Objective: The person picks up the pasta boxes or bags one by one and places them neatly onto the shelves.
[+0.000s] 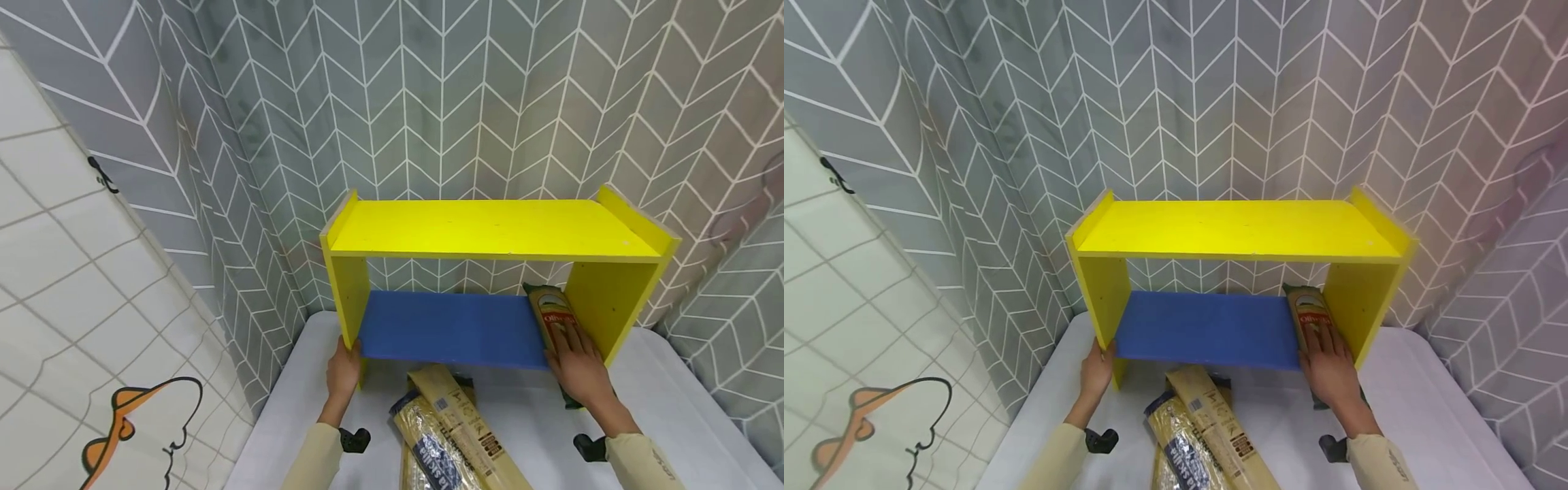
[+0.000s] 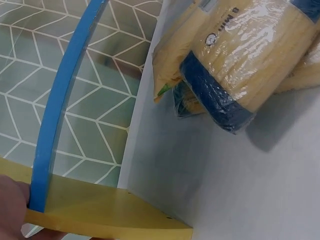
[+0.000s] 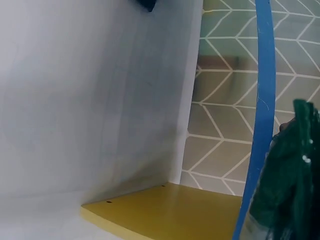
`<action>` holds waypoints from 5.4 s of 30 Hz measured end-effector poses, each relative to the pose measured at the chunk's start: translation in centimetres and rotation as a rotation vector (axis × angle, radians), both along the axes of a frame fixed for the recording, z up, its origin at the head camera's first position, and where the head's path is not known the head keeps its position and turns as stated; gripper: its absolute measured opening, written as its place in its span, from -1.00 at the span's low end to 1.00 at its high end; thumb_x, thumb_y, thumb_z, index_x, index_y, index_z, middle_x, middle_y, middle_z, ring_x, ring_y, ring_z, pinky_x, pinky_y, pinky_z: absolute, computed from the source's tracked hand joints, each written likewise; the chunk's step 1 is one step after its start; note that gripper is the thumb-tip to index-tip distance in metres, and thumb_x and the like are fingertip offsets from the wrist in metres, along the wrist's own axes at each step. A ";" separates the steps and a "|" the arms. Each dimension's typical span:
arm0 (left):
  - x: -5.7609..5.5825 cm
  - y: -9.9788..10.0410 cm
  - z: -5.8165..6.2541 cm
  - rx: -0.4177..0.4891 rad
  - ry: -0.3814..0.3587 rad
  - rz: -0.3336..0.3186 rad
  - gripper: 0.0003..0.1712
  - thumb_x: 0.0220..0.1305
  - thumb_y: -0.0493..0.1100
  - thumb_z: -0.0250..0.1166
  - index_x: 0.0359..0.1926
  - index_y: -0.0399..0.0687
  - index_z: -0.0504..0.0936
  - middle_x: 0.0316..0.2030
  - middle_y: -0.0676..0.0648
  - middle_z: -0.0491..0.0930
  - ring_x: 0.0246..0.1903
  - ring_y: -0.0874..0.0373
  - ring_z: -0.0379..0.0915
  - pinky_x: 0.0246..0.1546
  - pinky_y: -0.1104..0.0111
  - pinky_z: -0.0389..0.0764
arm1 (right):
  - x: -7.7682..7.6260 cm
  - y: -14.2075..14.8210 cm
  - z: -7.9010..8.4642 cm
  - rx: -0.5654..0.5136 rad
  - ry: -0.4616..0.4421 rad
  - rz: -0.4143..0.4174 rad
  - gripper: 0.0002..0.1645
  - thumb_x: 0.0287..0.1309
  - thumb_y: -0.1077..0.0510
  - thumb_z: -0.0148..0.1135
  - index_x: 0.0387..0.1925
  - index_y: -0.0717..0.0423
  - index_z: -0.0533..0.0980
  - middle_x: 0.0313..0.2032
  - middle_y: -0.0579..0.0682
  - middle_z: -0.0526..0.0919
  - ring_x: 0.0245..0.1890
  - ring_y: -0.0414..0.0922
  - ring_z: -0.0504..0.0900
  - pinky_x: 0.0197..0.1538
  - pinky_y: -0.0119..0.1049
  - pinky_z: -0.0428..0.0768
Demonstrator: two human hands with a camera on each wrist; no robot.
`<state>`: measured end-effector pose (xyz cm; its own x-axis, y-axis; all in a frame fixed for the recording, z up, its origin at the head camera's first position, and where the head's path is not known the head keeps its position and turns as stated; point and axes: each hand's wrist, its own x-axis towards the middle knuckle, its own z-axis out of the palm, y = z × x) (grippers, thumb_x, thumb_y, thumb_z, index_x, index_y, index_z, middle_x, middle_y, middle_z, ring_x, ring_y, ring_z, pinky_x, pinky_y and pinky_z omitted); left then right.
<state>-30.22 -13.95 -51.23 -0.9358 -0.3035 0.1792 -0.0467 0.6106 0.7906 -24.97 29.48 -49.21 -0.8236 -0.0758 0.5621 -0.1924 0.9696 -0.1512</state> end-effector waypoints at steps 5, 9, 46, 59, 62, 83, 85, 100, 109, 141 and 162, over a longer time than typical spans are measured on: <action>-0.1 0.1 -0.3 -0.024 0.028 0.035 -0.59 0.58 0.02 0.05 0.17 -0.21 0.47 -0.38 -0.29 0.64 -0.49 -0.08 0.54 -0.53 0.14 0.42 | -0.2 -0.3 -0.2 -0.019 0.054 0.028 -0.34 0.15 0.24 0.42 0.23 0.45 0.45 0.24 0.53 0.46 0.28 0.48 0.37 0.27 0.40 0.38; -0.2 0.3 -0.3 -0.038 0.036 0.024 -0.60 0.58 0.01 0.05 0.16 -0.21 0.47 -0.42 -0.25 0.61 -0.52 -0.03 0.49 -0.56 0.22 0.36 | -0.3 -1.0 -0.2 0.053 0.236 0.089 -0.36 -0.09 0.33 0.54 0.10 0.40 0.57 0.11 0.40 0.60 0.17 0.39 0.48 0.15 0.32 0.50; -0.1 0.0 -0.4 -0.045 0.024 0.019 -0.59 0.59 0.03 0.04 0.17 -0.21 0.46 -0.37 -0.27 0.63 -0.48 -0.05 0.51 -0.55 0.21 0.37 | 4.9 -9.9 -5.8 -0.296 -0.867 0.505 0.16 0.29 -0.35 0.27 0.55 0.29 0.03 0.39 0.52 0.28 0.07 0.42 0.62 -0.18 0.26 0.59; -0.1 -0.1 -0.4 -0.012 0.018 -0.006 -0.61 0.60 0.04 0.03 0.13 -0.17 0.46 -0.46 -0.18 0.54 -0.52 0.02 0.44 -0.57 0.26 0.33 | 4.5 -9.0 -5.8 -0.253 -0.805 0.596 -0.05 0.39 -0.20 0.23 0.54 0.18 0.09 0.04 0.34 0.50 -0.55 -0.32 0.46 -0.55 -0.29 0.35; -0.1 -0.1 -0.3 -0.023 0.028 0.001 -0.60 0.60 0.03 0.03 0.15 -0.19 0.46 -0.43 -0.21 0.57 -0.51 0.00 0.47 -0.56 0.24 0.34 | 4.2 -8.6 -5.8 -0.211 -0.738 0.621 -0.12 0.39 -0.16 0.24 0.52 0.16 0.17 -0.06 0.21 0.48 -0.55 -0.41 0.33 -0.57 -0.35 0.30; 0.0 -0.3 -0.5 -0.009 0.013 0.005 -0.57 0.61 0.05 0.01 0.19 -0.20 0.44 -0.46 -0.18 0.52 -0.52 0.01 0.44 -0.58 0.25 0.30 | 3.7 -8.5 -6.2 -0.263 -0.922 0.637 -0.04 0.41 -0.19 0.22 0.63 -0.24 -0.04 0.28 0.69 0.23 -0.50 -0.30 0.51 -0.47 -0.17 0.40; 0.1 -0.3 -0.6 -0.005 0.006 0.006 -0.57 0.61 0.05 0.00 0.20 -0.19 0.44 -0.47 -0.17 0.51 -0.52 0.02 0.42 -0.57 0.26 0.29 | 4.0 -8.5 -5.9 -0.278 -0.924 0.649 -0.14 0.44 -0.15 0.19 0.61 -0.26 0.03 0.31 0.68 0.22 -0.49 -0.32 0.50 -0.44 -0.22 0.41; -0.3 0.1 -0.6 -0.046 -0.014 -0.006 -0.50 0.61 0.07 -0.02 0.31 -0.18 0.38 -0.36 -0.25 0.61 -0.47 -0.05 0.49 -0.54 0.21 0.35 | 4.7 -8.5 -5.8 0.034 -0.405 0.575 -0.26 0.34 0.14 0.31 0.49 -0.23 0.32 0.02 0.13 0.60 -0.63 -0.46 0.18 -0.64 -0.47 0.17; -0.4 0.1 -0.4 -0.053 -0.004 0.002 -0.50 0.62 0.08 -0.03 0.27 -0.19 0.40 -0.30 -0.30 0.65 -0.43 -0.12 0.57 -0.54 0.11 0.43 | 4.7 -8.4 -6.0 0.094 -0.146 0.623 -0.19 0.22 0.15 0.43 0.46 -0.22 0.36 0.02 0.01 0.60 -0.61 -0.52 0.06 -0.61 -0.57 0.03; -0.4 -0.2 -0.7 -0.061 -0.022 -0.012 -0.50 0.61 0.10 -0.03 0.29 -0.14 0.39 -0.41 -0.21 0.57 -0.45 -0.04 0.51 -0.54 0.21 0.33 | 4.4 -8.4 -5.0 0.015 0.130 0.461 -0.39 0.60 -0.24 -0.33 0.44 -0.21 0.40 0.13 0.08 0.63 -0.53 -0.49 0.17 -0.54 -0.63 0.06; -0.6 0.1 -0.5 -0.044 -0.008 -0.010 -0.56 0.62 0.07 -0.04 0.24 -0.14 0.40 -0.48 -0.12 0.46 -0.51 0.03 0.39 -0.55 0.27 0.26 | 2.8 -9.7 -1.4 -0.086 0.138 0.163 -0.33 0.16 0.21 0.45 0.31 -0.05 0.50 0.41 0.01 0.45 -0.50 -0.08 0.54 -0.63 -0.44 0.14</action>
